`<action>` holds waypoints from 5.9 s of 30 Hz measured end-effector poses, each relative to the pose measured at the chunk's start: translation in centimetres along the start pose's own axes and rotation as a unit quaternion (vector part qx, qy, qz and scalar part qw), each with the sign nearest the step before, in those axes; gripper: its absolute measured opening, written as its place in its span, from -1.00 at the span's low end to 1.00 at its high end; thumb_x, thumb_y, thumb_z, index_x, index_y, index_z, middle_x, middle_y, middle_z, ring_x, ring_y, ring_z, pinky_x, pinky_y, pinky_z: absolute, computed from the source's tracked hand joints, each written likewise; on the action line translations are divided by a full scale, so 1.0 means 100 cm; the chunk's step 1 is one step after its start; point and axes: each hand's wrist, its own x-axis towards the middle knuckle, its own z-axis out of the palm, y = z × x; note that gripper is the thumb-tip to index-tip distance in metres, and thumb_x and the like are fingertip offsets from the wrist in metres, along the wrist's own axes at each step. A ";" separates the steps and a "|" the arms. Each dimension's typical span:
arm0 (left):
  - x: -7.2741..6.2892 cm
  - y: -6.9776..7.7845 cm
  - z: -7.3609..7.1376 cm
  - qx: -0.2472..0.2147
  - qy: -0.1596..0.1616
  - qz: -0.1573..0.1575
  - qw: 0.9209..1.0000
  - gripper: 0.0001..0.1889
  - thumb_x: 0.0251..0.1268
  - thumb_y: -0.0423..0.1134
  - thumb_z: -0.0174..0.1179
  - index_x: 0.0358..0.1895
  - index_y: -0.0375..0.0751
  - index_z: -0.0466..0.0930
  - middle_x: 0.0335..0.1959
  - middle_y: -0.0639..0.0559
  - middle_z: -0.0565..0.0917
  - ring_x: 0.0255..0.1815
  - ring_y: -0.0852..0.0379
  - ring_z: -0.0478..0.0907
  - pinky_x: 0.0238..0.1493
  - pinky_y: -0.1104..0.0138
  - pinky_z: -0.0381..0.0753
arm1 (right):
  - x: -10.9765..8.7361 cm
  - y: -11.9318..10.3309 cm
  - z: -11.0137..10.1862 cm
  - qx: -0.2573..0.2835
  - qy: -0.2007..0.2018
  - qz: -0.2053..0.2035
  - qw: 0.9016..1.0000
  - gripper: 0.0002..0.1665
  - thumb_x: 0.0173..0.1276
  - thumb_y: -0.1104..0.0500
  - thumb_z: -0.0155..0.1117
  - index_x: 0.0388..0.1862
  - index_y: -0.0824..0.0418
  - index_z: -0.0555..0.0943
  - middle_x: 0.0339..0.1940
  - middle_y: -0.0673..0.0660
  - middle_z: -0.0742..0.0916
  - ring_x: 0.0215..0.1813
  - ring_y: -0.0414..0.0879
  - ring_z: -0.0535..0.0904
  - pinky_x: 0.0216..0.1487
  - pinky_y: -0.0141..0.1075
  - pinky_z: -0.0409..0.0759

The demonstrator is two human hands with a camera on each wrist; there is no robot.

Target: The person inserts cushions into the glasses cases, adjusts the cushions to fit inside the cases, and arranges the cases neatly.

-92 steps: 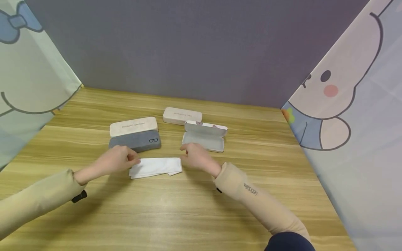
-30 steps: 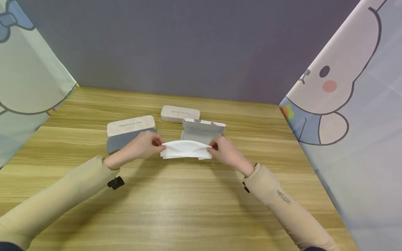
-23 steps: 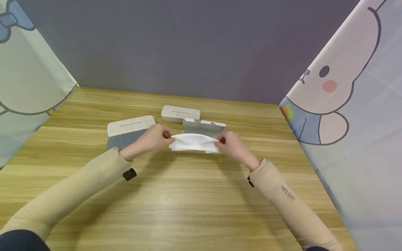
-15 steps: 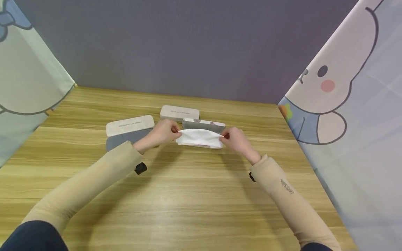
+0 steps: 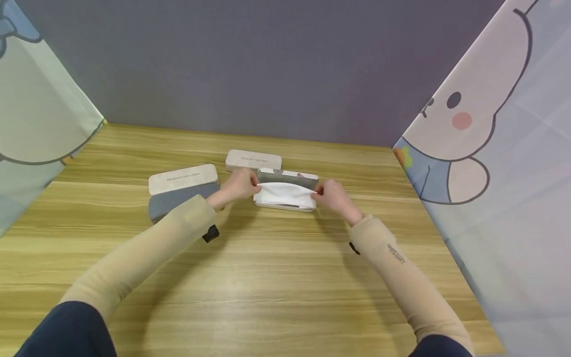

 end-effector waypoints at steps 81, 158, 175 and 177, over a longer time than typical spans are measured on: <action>0.007 -0.017 0.006 -0.293 -0.086 -0.159 0.939 -0.20 0.36 0.30 -0.09 0.45 -0.23 0.16 0.32 -0.14 0.37 0.12 -0.11 0.44 0.13 0.09 0.55 | 0.011 0.012 0.011 0.208 -0.085 0.125 0.966 -0.11 0.55 -0.21 -0.36 0.50 0.48 -0.06 0.33 0.52 0.38 0.29 0.31 0.40 0.13 -0.04 0.60; 0.013 -0.003 0.010 -0.301 -0.133 -0.149 0.933 -0.35 0.52 -0.08 -0.17 0.51 -0.36 -0.10 0.52 -0.23 0.07 0.46 -0.21 0.17 0.30 -0.03 0.43 | 0.017 0.017 0.005 0.335 -0.187 0.112 0.917 -0.38 0.61 0.06 -0.37 0.40 0.52 -0.01 0.10 0.38 0.39 -0.02 0.03 0.46 0.14 -0.16 0.59; 0.012 -0.004 0.012 -0.303 -0.134 -0.149 0.932 -0.37 0.51 -0.15 -0.15 0.47 -0.43 -0.05 0.38 -0.30 0.26 0.34 -0.18 0.36 0.28 0.00 0.46 | 0.016 0.018 0.007 0.336 -0.197 0.112 0.914 -0.40 0.61 0.10 -0.38 0.37 0.56 0.01 0.19 0.43 0.34 0.06 0.05 0.45 0.31 -0.03 0.47; 0.012 -0.004 0.012 -0.303 -0.135 -0.147 0.932 -0.38 0.50 -0.16 -0.15 0.46 -0.45 -0.05 0.36 -0.31 0.28 0.32 -0.17 0.38 0.28 0.01 0.46 | 0.017 0.019 0.007 0.338 -0.198 0.112 0.913 -0.41 0.61 0.12 -0.37 0.37 0.56 0.00 0.20 0.44 0.33 0.09 0.07 0.44 0.33 -0.01 0.44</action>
